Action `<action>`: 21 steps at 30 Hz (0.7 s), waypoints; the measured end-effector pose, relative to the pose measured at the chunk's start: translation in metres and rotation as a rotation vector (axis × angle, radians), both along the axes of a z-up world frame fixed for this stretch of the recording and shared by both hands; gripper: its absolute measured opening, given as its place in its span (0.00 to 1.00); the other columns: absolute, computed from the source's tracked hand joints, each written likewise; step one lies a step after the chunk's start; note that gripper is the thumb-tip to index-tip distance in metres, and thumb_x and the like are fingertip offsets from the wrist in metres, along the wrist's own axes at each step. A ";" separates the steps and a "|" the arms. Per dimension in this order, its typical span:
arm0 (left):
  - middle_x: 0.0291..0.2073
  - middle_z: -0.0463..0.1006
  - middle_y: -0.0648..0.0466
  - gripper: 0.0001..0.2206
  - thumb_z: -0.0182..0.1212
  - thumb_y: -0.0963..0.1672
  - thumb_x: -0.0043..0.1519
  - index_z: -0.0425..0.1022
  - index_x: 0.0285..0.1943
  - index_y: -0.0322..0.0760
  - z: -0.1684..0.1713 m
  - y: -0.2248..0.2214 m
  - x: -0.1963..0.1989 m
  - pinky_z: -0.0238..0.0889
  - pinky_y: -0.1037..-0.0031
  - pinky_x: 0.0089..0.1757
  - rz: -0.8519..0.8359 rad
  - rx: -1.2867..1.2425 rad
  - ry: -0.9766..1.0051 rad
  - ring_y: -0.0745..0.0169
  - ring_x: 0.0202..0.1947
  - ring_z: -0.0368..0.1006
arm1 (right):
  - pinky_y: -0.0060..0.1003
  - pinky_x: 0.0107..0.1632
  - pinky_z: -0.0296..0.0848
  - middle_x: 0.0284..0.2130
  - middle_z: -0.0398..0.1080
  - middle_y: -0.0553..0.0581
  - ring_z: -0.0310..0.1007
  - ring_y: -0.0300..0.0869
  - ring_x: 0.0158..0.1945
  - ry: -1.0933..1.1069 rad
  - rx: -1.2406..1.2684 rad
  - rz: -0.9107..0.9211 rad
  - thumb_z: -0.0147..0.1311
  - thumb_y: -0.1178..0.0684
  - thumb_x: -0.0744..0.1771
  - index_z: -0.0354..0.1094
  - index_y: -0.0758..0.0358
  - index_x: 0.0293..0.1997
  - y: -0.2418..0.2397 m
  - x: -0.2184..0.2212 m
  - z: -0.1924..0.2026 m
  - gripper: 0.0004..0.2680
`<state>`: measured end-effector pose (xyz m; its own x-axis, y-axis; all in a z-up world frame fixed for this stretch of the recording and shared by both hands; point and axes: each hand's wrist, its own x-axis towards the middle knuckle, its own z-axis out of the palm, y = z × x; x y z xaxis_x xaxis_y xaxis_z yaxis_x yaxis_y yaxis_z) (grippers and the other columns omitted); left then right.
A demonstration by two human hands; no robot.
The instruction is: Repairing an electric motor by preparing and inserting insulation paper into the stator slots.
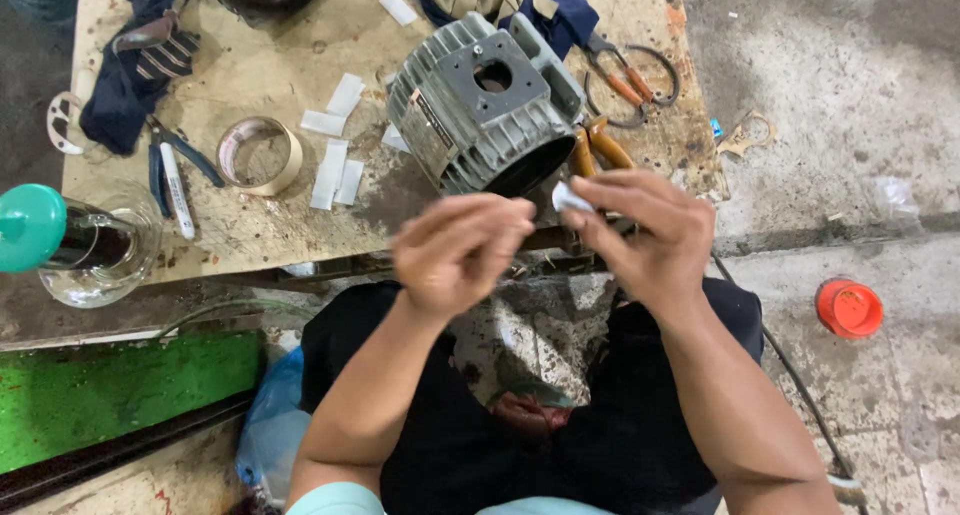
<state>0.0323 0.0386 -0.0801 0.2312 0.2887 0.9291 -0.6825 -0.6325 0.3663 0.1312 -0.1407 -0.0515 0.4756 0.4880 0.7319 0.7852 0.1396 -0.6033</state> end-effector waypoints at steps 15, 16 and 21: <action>0.85 0.47 0.51 0.45 0.68 0.55 0.65 0.39 0.87 0.55 0.033 0.055 -0.012 0.40 0.33 0.80 0.066 -0.047 0.637 0.38 0.87 0.42 | 0.28 0.29 0.77 0.39 0.82 0.53 0.78 0.36 0.28 -0.065 -0.378 -0.330 0.69 0.63 0.61 0.82 0.63 0.38 0.064 -0.024 0.001 0.06; 0.85 0.47 0.51 0.45 0.68 0.55 0.65 0.39 0.87 0.55 0.035 0.055 -0.011 0.40 0.33 0.80 0.065 -0.045 0.638 0.38 0.87 0.42 | 0.28 0.29 0.77 0.39 0.82 0.53 0.78 0.36 0.28 -0.063 -0.377 -0.331 0.69 0.63 0.61 0.82 0.63 0.38 0.066 -0.024 0.001 0.06; 0.83 0.49 0.48 0.44 0.68 0.53 0.67 0.40 0.87 0.52 0.039 0.056 -0.014 0.45 0.41 0.80 0.030 -0.054 0.616 0.41 0.85 0.49 | 0.34 0.37 0.77 0.41 0.81 0.57 0.80 0.42 0.34 0.007 -0.376 -0.352 0.68 0.62 0.61 0.82 0.64 0.41 0.072 -0.026 0.000 0.08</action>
